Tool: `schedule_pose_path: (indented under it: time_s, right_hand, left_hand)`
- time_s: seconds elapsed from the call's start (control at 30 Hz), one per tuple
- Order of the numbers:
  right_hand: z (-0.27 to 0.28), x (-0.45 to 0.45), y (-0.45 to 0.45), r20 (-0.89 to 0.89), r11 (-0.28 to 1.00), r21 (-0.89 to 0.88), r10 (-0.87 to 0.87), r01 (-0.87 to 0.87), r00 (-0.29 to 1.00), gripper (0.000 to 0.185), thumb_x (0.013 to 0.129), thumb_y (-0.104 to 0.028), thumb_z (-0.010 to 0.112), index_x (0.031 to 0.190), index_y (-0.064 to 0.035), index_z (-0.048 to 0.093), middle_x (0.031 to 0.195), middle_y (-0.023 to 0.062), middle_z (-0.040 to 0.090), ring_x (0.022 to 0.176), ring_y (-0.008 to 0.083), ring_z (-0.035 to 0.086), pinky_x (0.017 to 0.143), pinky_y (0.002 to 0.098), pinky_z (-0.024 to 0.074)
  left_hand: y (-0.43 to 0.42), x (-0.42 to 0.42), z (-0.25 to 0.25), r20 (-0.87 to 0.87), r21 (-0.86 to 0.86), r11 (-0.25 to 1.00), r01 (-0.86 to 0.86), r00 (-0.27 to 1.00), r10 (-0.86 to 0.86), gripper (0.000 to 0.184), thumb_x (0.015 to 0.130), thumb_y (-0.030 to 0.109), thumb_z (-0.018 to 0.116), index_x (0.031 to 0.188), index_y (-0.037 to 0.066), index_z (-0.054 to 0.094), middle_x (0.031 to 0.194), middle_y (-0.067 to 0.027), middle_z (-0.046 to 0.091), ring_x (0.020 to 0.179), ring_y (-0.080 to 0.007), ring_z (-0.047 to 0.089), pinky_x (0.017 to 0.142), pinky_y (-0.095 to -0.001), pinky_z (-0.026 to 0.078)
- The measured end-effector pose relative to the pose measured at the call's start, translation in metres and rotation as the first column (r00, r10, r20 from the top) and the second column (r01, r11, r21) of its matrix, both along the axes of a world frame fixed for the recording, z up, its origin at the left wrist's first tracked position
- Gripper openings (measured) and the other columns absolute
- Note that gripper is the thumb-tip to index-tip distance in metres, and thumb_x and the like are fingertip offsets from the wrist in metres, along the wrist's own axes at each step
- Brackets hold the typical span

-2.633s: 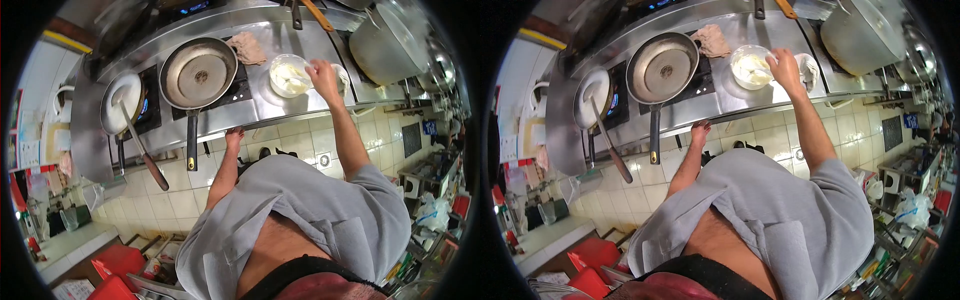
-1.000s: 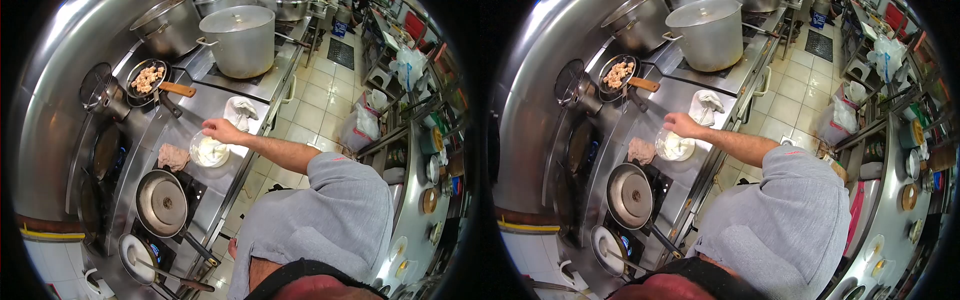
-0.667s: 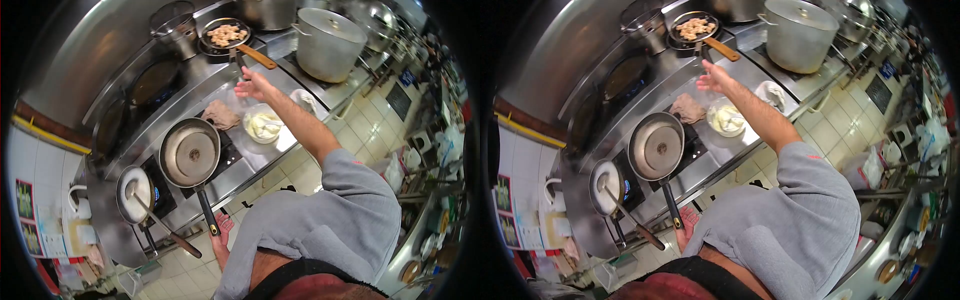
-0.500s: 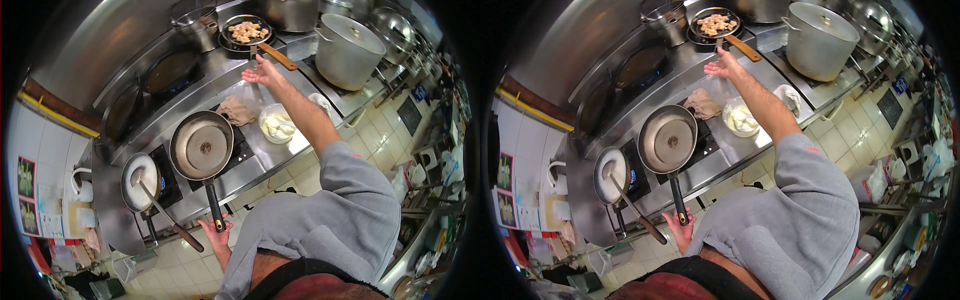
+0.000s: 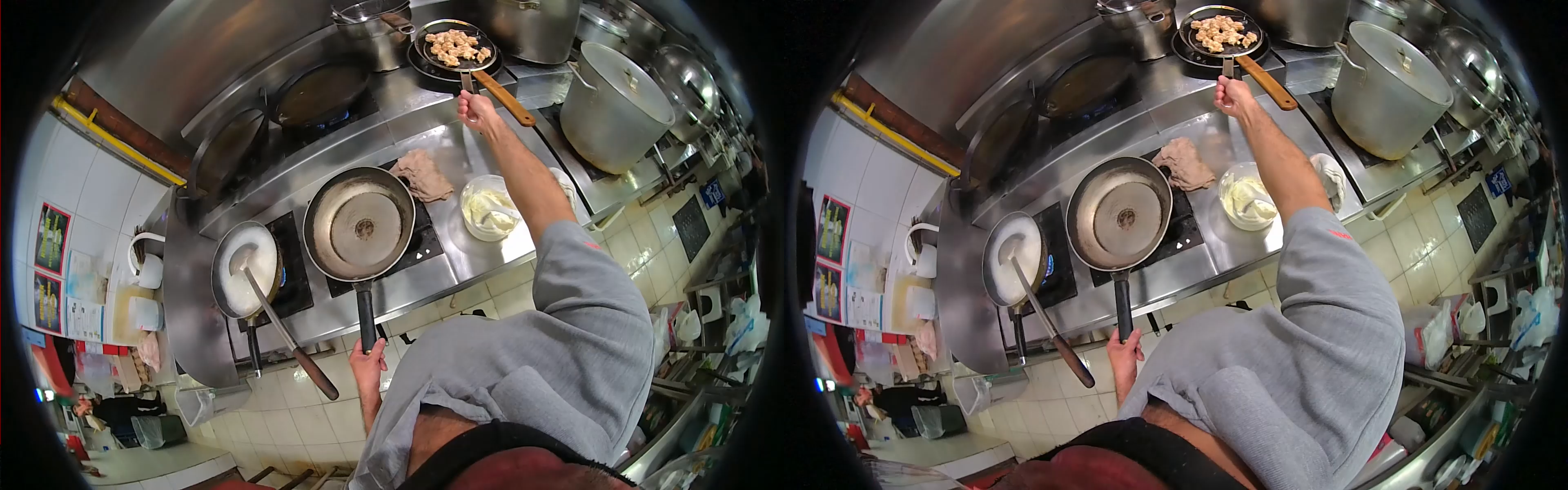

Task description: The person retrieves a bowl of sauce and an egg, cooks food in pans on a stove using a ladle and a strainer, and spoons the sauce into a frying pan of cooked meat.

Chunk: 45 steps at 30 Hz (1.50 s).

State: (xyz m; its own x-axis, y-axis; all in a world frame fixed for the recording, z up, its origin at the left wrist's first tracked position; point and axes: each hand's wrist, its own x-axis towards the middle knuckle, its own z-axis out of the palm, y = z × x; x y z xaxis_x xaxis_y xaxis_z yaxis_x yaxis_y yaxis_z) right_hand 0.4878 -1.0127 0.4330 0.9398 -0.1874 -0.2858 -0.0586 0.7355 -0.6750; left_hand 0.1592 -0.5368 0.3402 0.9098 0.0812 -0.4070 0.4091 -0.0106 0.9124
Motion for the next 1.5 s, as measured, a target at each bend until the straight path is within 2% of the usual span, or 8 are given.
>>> schedule_pose_path:
  time_s: [0.4, 0.63, 1.17, 1.23, 1.3, 1.4, 1.47, 1.5]
  right_hand:
    - [0.017, -0.049, 0.021, 0.069, 1.0, 0.017, 0.004, -0.005, 0.998, 0.019, 0.091, -0.022, 0.041, 0.077, -0.0087, 0.042, 0.053, -0.0042, 0.037, 0.04, 0.0062, 0.034, 0.033, 0.0199, 0.0252]
    - [0.018, -0.132, 0.053, 0.142, 0.982, -0.086, 0.179, -0.168, 0.974, 0.017, 0.09, -0.02, 0.043, 0.078, -0.0089, 0.042, 0.054, -0.0042, 0.037, 0.038, 0.0056, 0.034, 0.031, 0.0183, 0.0248]
    - [0.026, -0.318, 0.178, -0.3, 0.814, -0.413, 0.302, -0.408, 0.905, 0.016, 0.086, -0.019, 0.049, 0.085, -0.0042, 0.043, 0.05, -0.001, 0.039, 0.033, 0.008, 0.032, 0.03, 0.023, 0.0253]
    - [0.022, -0.321, 0.184, -0.383, 0.613, -0.628, 0.293, -0.48, 0.876, 0.015, 0.086, -0.018, 0.049, 0.085, -0.0035, 0.044, 0.05, -0.0004, 0.041, 0.033, 0.0082, 0.033, 0.031, 0.0233, 0.0245]
    - [0.01, -0.323, 0.187, -0.385, 0.583, -0.66, 0.279, -0.474, 0.88, 0.015, 0.086, -0.017, 0.049, 0.086, -0.0027, 0.045, 0.051, 0.0009, 0.043, 0.034, 0.0092, 0.036, 0.033, 0.025, 0.0266]
    - [-0.013, -0.323, 0.186, -0.358, 0.359, -0.834, 0.225, -0.418, 0.906, 0.013, 0.087, -0.015, 0.048, 0.086, -0.0022, 0.046, 0.052, 0.0021, 0.045, 0.038, 0.01, 0.039, 0.035, 0.027, 0.0297]
    - [-0.027, -0.321, 0.182, -0.021, 0.016, -1.0, 0.195, -0.024, 0.981, 0.013, 0.088, -0.014, 0.046, 0.088, -0.0018, 0.046, 0.052, 0.0034, 0.046, 0.041, 0.0103, 0.043, 0.036, 0.0288, 0.0319]
    - [-0.03, -0.319, 0.179, -0.022, 0.018, -1.0, 0.194, -0.026, 0.981, 0.013, 0.088, -0.014, 0.046, 0.088, -0.0018, 0.046, 0.052, 0.0034, 0.046, 0.041, 0.0103, 0.043, 0.036, 0.0288, 0.0319]
  left_hand:
    - [-0.015, 0.018, -0.001, 0.0, -0.036, 0.997, 0.062, 0.998, -0.062, 0.019, 0.076, 0.014, 0.064, 0.078, 0.002, 0.049, 0.053, -0.001, 0.046, 0.035, -0.007, 0.039, 0.032, -0.0215, 0.031]
    - [-0.006, 0.019, -0.002, -0.002, -0.055, 0.99, 0.128, 0.992, -0.129, 0.023, 0.076, 0.017, 0.064, 0.083, 0.002, 0.048, 0.056, -0.0025, 0.048, 0.037, -0.0102, 0.042, 0.033, -0.0249, 0.034]
    - [-0.001, 0.023, 0.004, -0.04, -0.17, 0.971, 0.169, 0.983, -0.179, 0.025, 0.077, 0.018, 0.063, 0.088, 0.003, 0.046, 0.058, -0.0031, 0.048, 0.038, -0.0096, 0.042, 0.033, -0.0233, 0.034]
    - [0.0, 0.022, 0.002, -0.029, -0.193, 0.967, 0.167, 0.984, -0.176, 0.025, 0.078, 0.018, 0.063, 0.089, 0.003, 0.046, 0.059, -0.003, 0.048, 0.039, -0.0095, 0.043, 0.034, -0.0233, 0.035]
    - [0.0, 0.022, 0.002, -0.024, -0.198, 0.964, 0.176, 0.983, -0.184, 0.025, 0.078, 0.018, 0.063, 0.089, 0.003, 0.046, 0.059, -0.0029, 0.048, 0.039, -0.0095, 0.043, 0.034, -0.0233, 0.035]
    - [-0.001, 0.022, 0.004, -0.018, -0.205, 0.962, 0.181, 0.982, -0.189, 0.025, 0.078, 0.019, 0.063, 0.089, 0.003, 0.046, 0.06, -0.0028, 0.049, 0.039, -0.0096, 0.043, 0.034, -0.0234, 0.035]
    - [0.0, 0.021, 0.004, -0.02, -0.205, 0.961, 0.184, 0.981, -0.192, 0.024, 0.079, 0.019, 0.062, 0.089, 0.003, 0.046, 0.06, -0.0028, 0.049, 0.039, -0.0097, 0.043, 0.035, -0.0234, 0.036]
    - [0.0, 0.021, 0.003, -0.02, -0.203, 0.963, 0.18, 0.982, -0.188, 0.024, 0.079, 0.018, 0.062, 0.089, 0.003, 0.046, 0.06, -0.0028, 0.049, 0.04, -0.0097, 0.043, 0.035, -0.0236, 0.036]
